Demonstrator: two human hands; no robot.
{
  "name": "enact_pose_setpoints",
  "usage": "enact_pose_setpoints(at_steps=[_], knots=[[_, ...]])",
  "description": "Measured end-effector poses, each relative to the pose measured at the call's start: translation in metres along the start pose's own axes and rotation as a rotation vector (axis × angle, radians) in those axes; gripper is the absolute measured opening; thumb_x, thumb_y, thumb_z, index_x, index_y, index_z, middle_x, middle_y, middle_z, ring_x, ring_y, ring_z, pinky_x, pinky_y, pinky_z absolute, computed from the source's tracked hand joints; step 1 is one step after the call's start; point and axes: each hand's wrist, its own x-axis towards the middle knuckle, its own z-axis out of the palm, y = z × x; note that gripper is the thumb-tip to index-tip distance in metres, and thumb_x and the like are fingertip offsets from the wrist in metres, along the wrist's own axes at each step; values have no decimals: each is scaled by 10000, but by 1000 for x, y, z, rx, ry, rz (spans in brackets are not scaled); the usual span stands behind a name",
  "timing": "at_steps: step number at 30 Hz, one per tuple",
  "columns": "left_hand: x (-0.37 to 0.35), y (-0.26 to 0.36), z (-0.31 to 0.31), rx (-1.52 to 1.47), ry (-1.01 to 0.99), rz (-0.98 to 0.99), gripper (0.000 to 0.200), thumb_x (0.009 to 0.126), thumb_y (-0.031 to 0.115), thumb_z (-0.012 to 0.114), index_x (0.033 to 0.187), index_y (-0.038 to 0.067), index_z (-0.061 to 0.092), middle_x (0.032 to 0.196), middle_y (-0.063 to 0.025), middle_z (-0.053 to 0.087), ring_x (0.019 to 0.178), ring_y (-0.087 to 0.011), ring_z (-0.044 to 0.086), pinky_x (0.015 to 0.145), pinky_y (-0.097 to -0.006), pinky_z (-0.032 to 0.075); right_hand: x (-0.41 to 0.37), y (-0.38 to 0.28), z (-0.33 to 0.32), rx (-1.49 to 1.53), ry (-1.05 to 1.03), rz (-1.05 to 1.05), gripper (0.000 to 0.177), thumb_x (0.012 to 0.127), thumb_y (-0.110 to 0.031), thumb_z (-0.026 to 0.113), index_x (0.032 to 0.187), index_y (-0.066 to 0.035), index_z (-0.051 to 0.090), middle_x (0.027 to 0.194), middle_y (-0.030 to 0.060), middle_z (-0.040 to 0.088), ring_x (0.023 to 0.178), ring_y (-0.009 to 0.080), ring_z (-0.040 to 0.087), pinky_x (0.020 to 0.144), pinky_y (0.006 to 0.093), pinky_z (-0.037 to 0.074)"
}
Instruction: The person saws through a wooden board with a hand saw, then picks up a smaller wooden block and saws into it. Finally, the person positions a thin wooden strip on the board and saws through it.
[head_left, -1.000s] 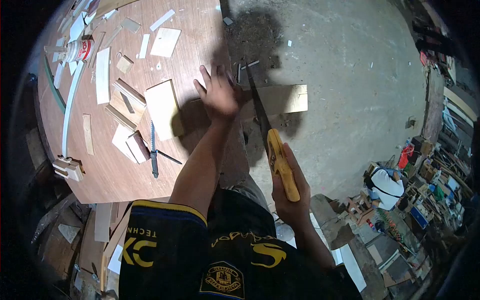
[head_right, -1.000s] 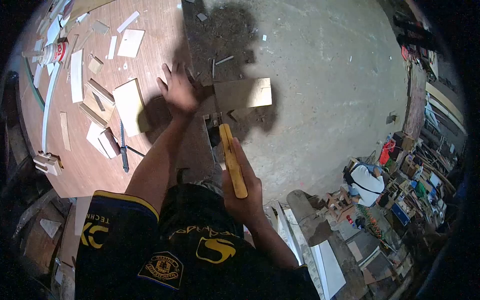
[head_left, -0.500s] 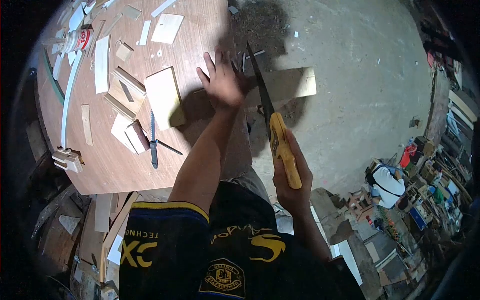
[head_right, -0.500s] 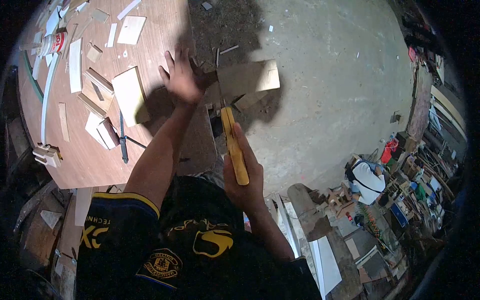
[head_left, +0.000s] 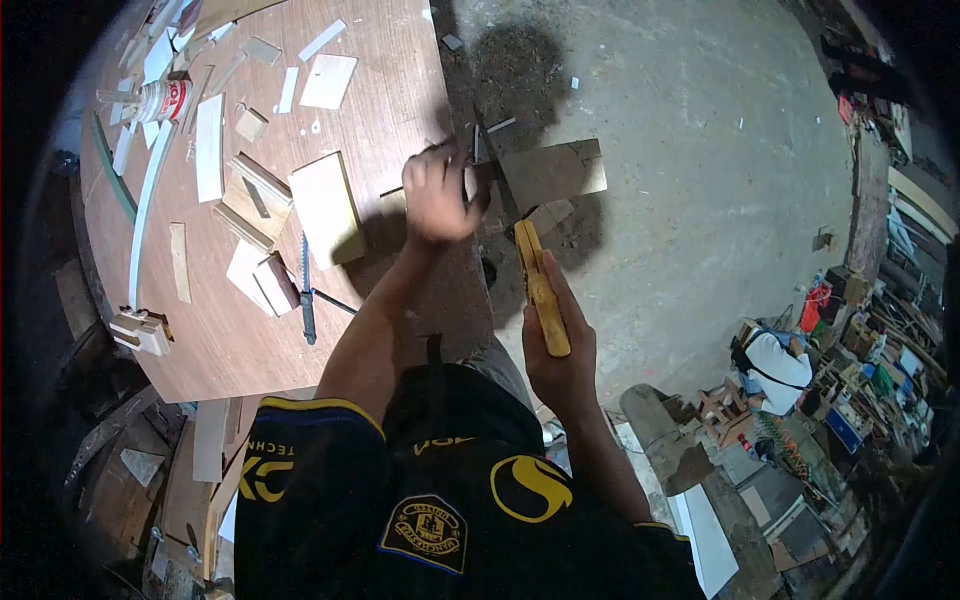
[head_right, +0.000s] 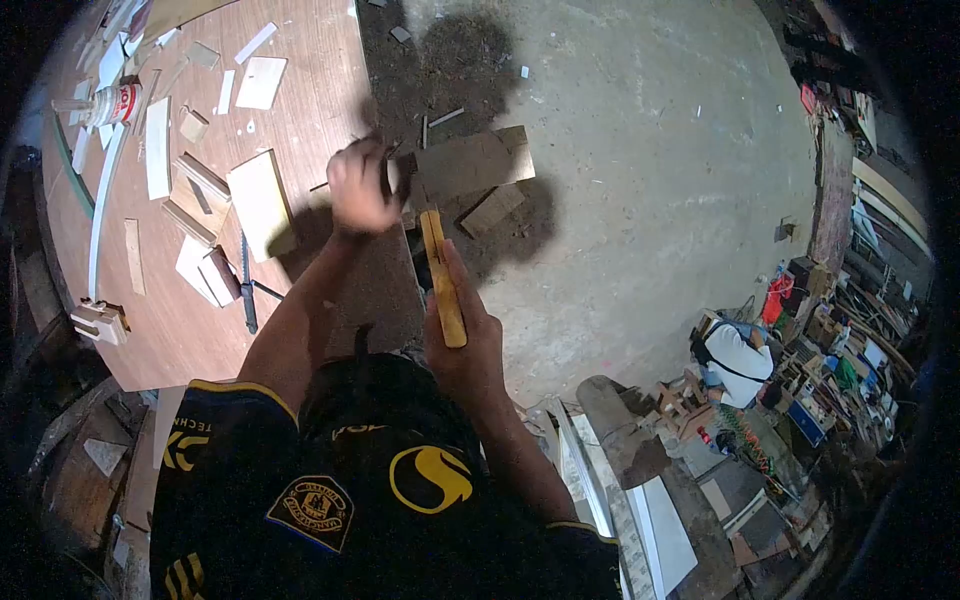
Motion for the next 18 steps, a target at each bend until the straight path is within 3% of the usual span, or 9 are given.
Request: enact_pose_setpoints(at_steps=[2, 5, 7, 8, 12, 14, 15, 17, 18], knots=[[-5, -3, -8, 12, -41, 198, 768, 792, 542, 729, 1238, -67, 587, 1201, -193, 573, 1095, -380, 546, 965, -509, 412, 0, -3, 0, -4, -3, 28, 646, 991, -81, 547, 1574, -128, 272, 1305, 310, 596, 964, 358, 729, 787, 401, 623], [-5, -15, -8, 85, -99, 306, 882, 755, 655, 711, 1248, -65, 584, 1175, -211, 584, 1068, -392, 559, 954, -515, 420, 0, -8, 2, 6, 15, 34, 636, 992, -72, 538, 1571, -123, 279, 1301, 304, 602, 947, 352, 732, 784, 403, 623], [0, -21, -11, 53, -127, 335, 900, 758, 672, 694, 1250, -72, 578, 1188, -221, 578, 1079, -397, 555, 954, -517, 420, 2, -14, 0, 156, 17, 106, 546, 990, -12, 528, 1513, -16, 369, 1498, 228, 458, 1322, 348, 537, 1058, 400, 490], [2, -23, -13, 21, -159, 367, 918, 761, 689, 677, 1253, -79, 573, 1202, -232, 573, 1090, -401, 550, 955, -520, 420, 2, -13, 1, 156, 13, 106, 546, 990, -12, 528, 1513, -16, 369, 1498, 228, 458, 1322, 348, 537, 1058, 400, 490], [0, -28, -13, -27, -222, 319, 891, 775, 647, 689, 1256, -92, 562, 1223, -251, 564, 1120, -413, 544, 960, -516, 425, 4, -15, -3, 128, 3, 74, 549, 991, -7, 524, 1517, -11, 366, 1498, 230, 456, 1325, 322, 534, 1051, 388, 492], [2, -31, -15, 1, -218, 388, 698, 828, 482, 711, 1221, -82, 592, 1196, -218, 589, 1113, -374, 555, 938, -485, 437, 7, -22, -5, 150, -4, 148, 547, 987, 0, 524, 1513, -6, 374, 1497, 232, 454, 1336, 315, 523, 1052, 388, 490], [2, -33, -15, 3, -222, 389, 698, 828, 482, 711, 1221, -82, 592, 1196, -218, 589, 1113, -374, 555, 938, -485, 437, 7, -21, -3, 153, -5, 150, 547, 987, 0, 524, 1513, -6, 374, 1497, 232, 454, 1336, 315, 523, 1052, 388, 490], [5, -34, -14, -41, -157, 426, 600, 827, 396, 712, 1195, -67, 610, 1158, -199, 595, 1074, -360, 558, 910, -477, 449, 9, -16, -2, 30, -4, 5, 614, 991, -44, 515, 1562, -93, 293, 1425, 303, 501, 1252, 406, 584, 968, 445, 546], [5, -37, -13, -43, -156, 426, 600, 827, 396, 712, 1195, -67, 610, 1158, -199, 595, 1074, -360, 558, 910, -477, 449, 10, -16, -4, 27, -2, 5, 614, 991, -44, 515, 1562, -93, 293, 1425, 303, 501, 1252, 406, 584, 968, 445, 546]])
